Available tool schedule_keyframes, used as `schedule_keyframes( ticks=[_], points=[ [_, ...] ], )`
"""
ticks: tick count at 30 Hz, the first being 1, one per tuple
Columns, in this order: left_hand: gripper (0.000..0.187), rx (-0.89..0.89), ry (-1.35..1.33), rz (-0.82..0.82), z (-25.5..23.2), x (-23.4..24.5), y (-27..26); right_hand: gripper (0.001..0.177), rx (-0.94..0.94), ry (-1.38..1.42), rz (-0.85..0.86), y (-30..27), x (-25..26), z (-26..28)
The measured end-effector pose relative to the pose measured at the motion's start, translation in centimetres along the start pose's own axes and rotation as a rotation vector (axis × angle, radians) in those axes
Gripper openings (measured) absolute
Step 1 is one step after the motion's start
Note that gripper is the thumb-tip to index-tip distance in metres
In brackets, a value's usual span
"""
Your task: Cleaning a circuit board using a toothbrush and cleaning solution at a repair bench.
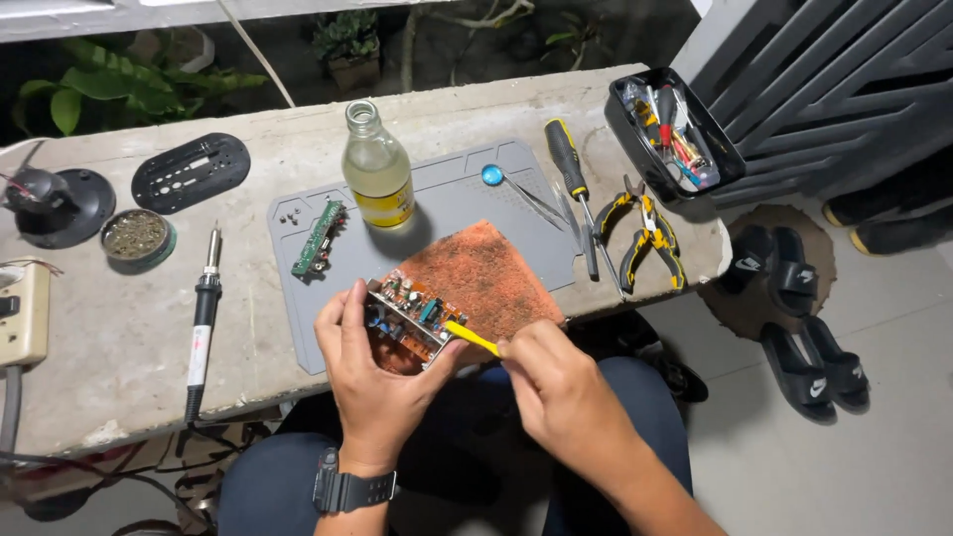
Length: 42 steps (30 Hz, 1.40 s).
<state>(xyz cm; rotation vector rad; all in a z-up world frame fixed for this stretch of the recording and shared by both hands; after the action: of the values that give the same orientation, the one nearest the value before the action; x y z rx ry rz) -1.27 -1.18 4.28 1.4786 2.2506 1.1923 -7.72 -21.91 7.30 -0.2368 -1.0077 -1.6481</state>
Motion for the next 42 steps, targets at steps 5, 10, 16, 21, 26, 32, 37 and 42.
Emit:
schedule_keyframes(
  ticks=[5, 10, 16, 21, 26, 32, 37, 42],
  points=[
    [0.116, 0.013, 0.001, -0.012, 0.0, 0.0, 0.4, 0.011, 0.056, -0.029, -0.010, 0.5, -0.3, 0.6],
    [0.117, 0.021, -0.017, -0.005, -0.1, -0.1, 0.0, 0.015, 0.086, -0.107, -0.024, 0.3, -0.6, 0.9],
    [0.114, 0.056, 0.001, -0.022, 0.3, 0.4, 0.1, 0.019, 0.004, -0.056, 0.051, 0.6, -0.5, 1.1],
    [0.111, 0.055, -0.019, -0.057, 0.3, 0.5, 0.3, 0.022, 0.084, -0.079, 0.034, 0.5, -0.3, 1.9],
    [0.115, 0.066, -0.030, -0.042, 0.0, 0.1, 0.0, 0.013, 0.090, -0.135, 0.015, 0.5, -0.6, 2.3],
    [0.116, 0.034, -0.030, -0.064, -0.5, 0.5, 0.5, 0.006, 0.069, -0.179, 0.037, 0.8, -0.5, 2.5],
    [0.118, 0.026, 0.015, -0.077, 0.0, 1.6, 1.0, 0.019, 0.094, -0.114, 0.083, 0.3, 0.7, 1.8],
    [0.129, 0.085, -0.132, 0.048, 0.3, 1.7, 1.2, 0.016, 0.035, -0.127, -0.085, 1.4, 5.6, 0.9]
  ],
)
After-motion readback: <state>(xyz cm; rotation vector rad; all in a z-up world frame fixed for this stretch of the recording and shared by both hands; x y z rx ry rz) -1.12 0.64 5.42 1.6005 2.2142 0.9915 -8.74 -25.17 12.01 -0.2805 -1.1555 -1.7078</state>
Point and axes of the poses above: each hand's wrist, its own y-axis towards the middle knuckle, its own x-axis out of the back of the hand, z = x × y, the point moved 8 cm from there along y, towards the middle knuckle, and after that the axes turned 11 degrees about -z, right-handed, at the moved point
